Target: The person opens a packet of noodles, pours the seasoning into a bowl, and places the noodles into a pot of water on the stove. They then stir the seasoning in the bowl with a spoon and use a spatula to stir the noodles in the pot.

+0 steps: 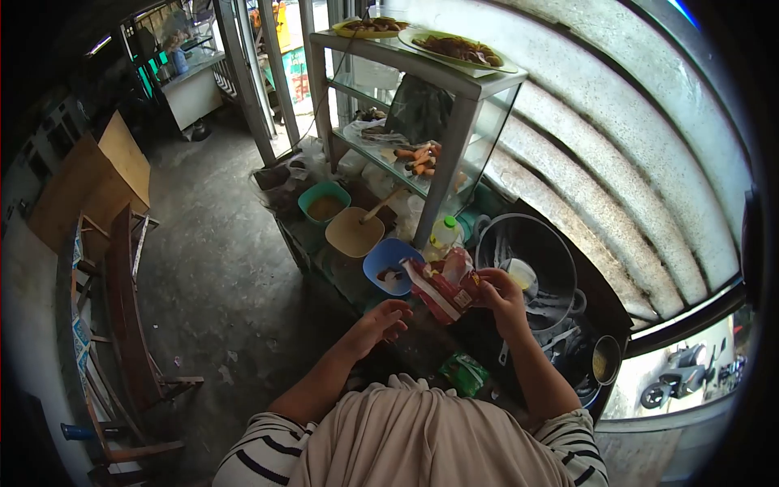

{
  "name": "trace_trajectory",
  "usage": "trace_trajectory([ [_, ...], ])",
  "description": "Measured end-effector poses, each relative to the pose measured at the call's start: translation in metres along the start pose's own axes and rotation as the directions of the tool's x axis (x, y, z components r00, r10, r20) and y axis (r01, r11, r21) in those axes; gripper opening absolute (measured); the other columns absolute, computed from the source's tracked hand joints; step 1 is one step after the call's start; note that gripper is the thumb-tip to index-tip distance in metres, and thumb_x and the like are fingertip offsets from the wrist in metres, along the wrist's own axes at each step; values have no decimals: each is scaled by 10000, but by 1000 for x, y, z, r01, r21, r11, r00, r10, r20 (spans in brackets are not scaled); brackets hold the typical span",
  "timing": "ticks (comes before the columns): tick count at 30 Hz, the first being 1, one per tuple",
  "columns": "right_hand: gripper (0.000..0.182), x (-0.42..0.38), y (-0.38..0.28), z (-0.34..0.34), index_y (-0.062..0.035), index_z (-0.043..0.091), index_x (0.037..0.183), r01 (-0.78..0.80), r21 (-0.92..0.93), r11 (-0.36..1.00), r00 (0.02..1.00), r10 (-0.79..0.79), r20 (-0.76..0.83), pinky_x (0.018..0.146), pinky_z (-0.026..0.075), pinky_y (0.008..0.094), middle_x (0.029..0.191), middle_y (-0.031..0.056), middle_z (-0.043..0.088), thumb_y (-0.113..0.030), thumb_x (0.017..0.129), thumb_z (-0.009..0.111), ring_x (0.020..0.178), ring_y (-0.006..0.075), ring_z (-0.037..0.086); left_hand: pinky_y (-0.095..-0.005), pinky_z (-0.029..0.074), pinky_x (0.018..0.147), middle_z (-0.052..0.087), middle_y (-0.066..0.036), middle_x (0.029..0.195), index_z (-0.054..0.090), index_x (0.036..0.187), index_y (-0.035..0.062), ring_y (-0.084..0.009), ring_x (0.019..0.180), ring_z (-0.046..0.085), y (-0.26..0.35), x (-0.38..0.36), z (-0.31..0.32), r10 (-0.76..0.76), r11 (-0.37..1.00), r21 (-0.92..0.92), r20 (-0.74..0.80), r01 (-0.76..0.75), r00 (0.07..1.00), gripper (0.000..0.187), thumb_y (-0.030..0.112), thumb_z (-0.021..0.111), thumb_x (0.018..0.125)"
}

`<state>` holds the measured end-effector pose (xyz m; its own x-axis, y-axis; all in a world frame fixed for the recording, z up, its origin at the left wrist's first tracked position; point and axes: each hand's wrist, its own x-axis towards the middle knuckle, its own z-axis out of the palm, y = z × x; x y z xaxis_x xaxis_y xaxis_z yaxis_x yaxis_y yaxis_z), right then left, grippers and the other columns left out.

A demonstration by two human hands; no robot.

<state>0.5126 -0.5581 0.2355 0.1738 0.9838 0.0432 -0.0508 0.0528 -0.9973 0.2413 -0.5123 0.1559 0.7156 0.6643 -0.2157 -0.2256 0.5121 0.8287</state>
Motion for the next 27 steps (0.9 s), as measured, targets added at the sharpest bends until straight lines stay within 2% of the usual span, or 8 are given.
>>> trace_trajectory([
  [6,182,83,55,22,-38,633,1017,-98,-319,943,993,71,-93,633,529,254,894,62,655,-137,879,565,757,130,645,-265,425,813,533,-6,1140,473,1214,128,-103,953,548,33,-24,-76,-145,989,7,-34,145,989,346,331,508,935],
  [8,192,108,81,26,-28,652,990,-53,-544,837,997,13,-76,628,519,273,841,87,673,-138,844,592,754,131,644,-264,421,810,532,3,1143,479,1209,135,-99,949,540,42,-30,-94,-145,989,2,-45,145,988,344,343,502,936],
  [12,206,145,111,50,-35,659,983,-2,-748,663,1000,-17,-18,647,513,306,833,122,678,-142,815,608,725,207,660,-265,419,806,531,5,1145,482,1204,141,-100,949,532,52,-40,-124,-92,995,-53,-90,87,992,340,352,493,938],
  [13,216,145,94,69,-43,667,962,-73,-740,668,997,56,-49,678,510,339,819,141,675,-170,795,619,735,255,662,-265,419,806,531,5,1145,482,1204,141,-100,949,532,52,-43,-130,-97,994,-60,-93,92,991,340,352,493,938],
  [16,263,171,121,81,-42,670,940,-62,-819,570,997,76,-23,697,507,363,805,159,671,-194,726,671,748,271,663,-266,421,807,533,0,1144,479,1202,140,-105,946,536,51,-50,-146,-71,992,-111,-128,57,989,334,347,487,941],
  [22,381,203,140,97,-25,667,926,-127,-842,525,980,198,-24,691,511,362,818,153,677,-197,596,748,775,284,665,-280,437,790,551,-2,1127,492,1181,145,-126,936,552,52,-67,-169,-81,987,-155,-203,49,976,288,313,471,947],
  [25,329,209,140,97,-21,657,968,-119,-836,535,967,253,25,665,520,311,845,109,692,-136,670,737,757,218,674,-280,437,782,553,-1,1126,496,1176,151,-128,933,555,52,-73,-180,-60,985,-170,-240,19,969,280,311,467,948],
  [27,368,210,139,97,-25,662,954,-68,-840,538,972,225,65,681,517,332,852,124,687,-156,624,759,776,246,670,-280,438,774,556,0,1127,496,1177,154,-130,929,560,52,-75,-186,-46,983,-184,-264,-3,964,276,308,462,951],
])
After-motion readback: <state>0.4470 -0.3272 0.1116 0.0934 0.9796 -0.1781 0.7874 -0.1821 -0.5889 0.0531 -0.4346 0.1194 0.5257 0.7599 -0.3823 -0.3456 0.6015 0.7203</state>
